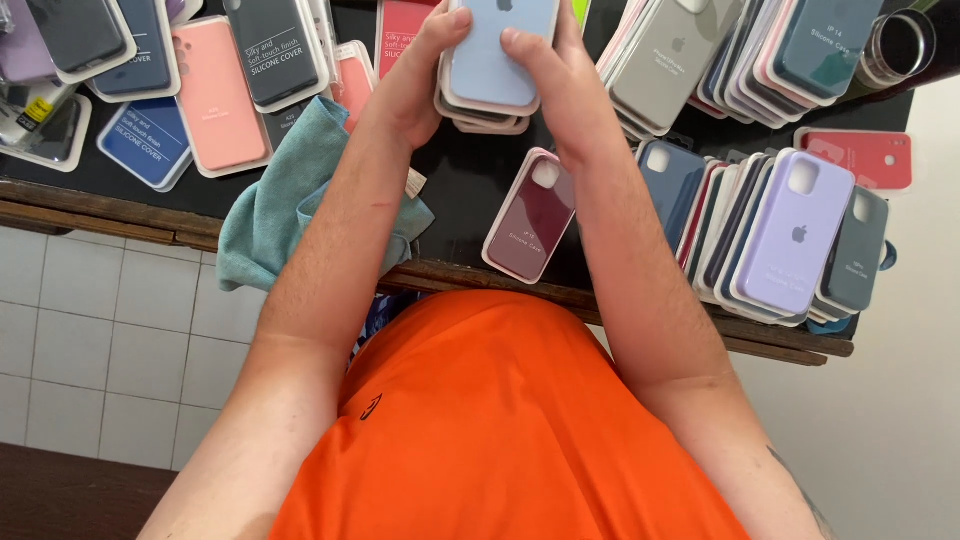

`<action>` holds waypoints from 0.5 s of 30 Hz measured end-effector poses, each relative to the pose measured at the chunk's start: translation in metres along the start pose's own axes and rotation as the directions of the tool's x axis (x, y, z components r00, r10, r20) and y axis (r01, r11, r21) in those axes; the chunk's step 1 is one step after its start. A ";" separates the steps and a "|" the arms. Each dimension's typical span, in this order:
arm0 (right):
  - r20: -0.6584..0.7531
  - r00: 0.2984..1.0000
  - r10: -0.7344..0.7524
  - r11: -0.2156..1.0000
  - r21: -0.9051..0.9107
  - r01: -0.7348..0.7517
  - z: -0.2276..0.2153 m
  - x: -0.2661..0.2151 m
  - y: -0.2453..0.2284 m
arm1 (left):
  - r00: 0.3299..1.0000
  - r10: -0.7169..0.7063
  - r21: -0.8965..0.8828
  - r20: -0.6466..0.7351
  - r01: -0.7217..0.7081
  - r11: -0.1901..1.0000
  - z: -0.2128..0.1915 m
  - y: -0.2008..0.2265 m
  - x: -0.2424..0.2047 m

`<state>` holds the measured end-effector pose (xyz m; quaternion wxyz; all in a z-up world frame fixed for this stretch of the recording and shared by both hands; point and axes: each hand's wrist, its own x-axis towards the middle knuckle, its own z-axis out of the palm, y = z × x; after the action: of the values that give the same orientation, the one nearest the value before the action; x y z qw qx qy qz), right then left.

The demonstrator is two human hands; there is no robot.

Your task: The person cleans phone cases one at a time with a cloth, staples a small piece of paper to each case, and then places the cases back onto a table.

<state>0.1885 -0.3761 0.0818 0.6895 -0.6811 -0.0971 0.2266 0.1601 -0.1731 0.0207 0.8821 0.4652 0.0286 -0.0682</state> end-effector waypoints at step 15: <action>-0.098 0.953 -0.288 0.900 -0.366 0.235 0.008 -0.040 0.038 | 0.987 0.157 -0.404 0.039 -0.128 0.906 -0.023 -0.031 -0.038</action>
<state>0.1427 -0.3881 0.0515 0.5867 -0.7886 -0.1746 0.0590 0.1178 -0.1676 -0.0133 0.9615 0.2734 -0.0231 -0.0128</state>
